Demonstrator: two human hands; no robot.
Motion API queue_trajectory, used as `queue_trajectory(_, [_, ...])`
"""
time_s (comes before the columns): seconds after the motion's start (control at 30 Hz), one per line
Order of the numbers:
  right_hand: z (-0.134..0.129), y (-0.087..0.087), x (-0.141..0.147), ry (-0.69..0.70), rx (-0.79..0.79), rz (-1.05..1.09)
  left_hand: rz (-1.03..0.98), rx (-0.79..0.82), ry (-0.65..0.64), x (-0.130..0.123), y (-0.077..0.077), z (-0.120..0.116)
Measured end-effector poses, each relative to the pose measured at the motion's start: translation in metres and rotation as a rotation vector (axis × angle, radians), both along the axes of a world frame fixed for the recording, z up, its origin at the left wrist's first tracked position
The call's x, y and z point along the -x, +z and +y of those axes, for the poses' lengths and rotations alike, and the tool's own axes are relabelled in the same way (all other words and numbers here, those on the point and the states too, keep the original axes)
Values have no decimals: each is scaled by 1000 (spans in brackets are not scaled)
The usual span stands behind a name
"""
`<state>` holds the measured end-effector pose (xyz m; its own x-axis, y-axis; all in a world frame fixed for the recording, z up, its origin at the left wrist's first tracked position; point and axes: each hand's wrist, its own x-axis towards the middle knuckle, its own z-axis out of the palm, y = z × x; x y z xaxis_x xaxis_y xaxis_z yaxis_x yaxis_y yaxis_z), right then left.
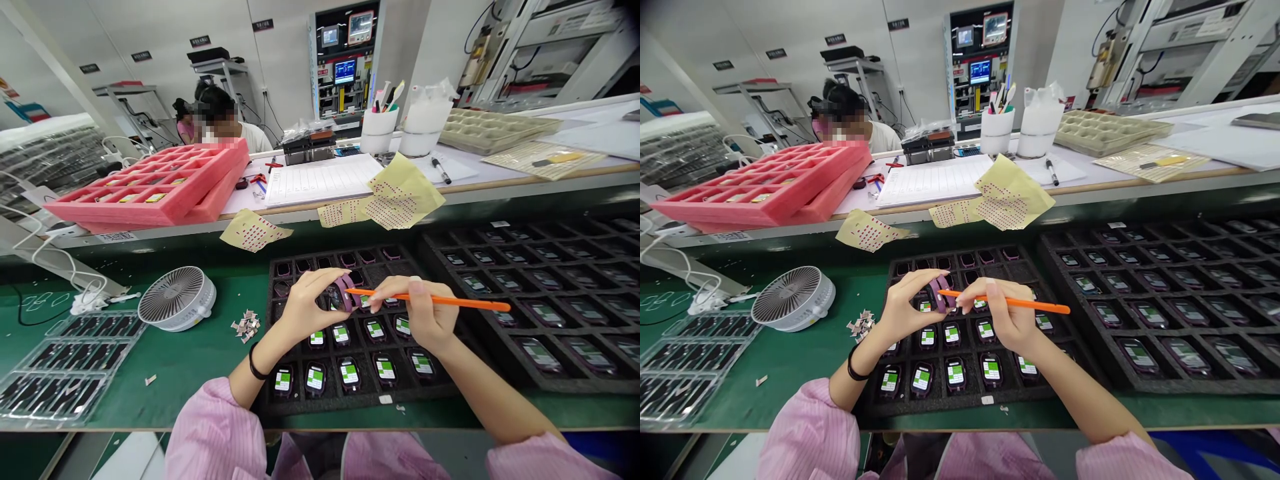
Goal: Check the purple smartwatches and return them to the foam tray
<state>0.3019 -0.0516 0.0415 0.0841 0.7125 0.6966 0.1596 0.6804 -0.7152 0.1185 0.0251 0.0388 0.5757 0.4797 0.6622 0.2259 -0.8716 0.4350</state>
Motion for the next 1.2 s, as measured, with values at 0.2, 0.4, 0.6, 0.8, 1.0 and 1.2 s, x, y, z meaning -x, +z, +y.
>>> queue_trajectory(0.2, [0, 1, 0, 10, -34, -3, 7, 10, 0, 1, 0, 0])
queue_trajectory(0.4, [0, 1, 0, -16, -29, -34, 8, -21, 0, 0, -2, 1])
queue_trajectory(0.6, [-1, 2, -1, -42, -10, -66, 10, -18, 0, 0, -4, 1])
queue_trajectory(0.8, [0, 0, 1, -76, 7, -127, 38, 40, 24, 0, -4, 3])
queue_trajectory(1.0, [5, 0, -4, -178, 45, -44, 17, 8, 38, 0, 3, 2])
queue_trajectory(1.2, [25, -2, 7, 72, 458, 25, 44, -19, 105, -1, 0, 5])
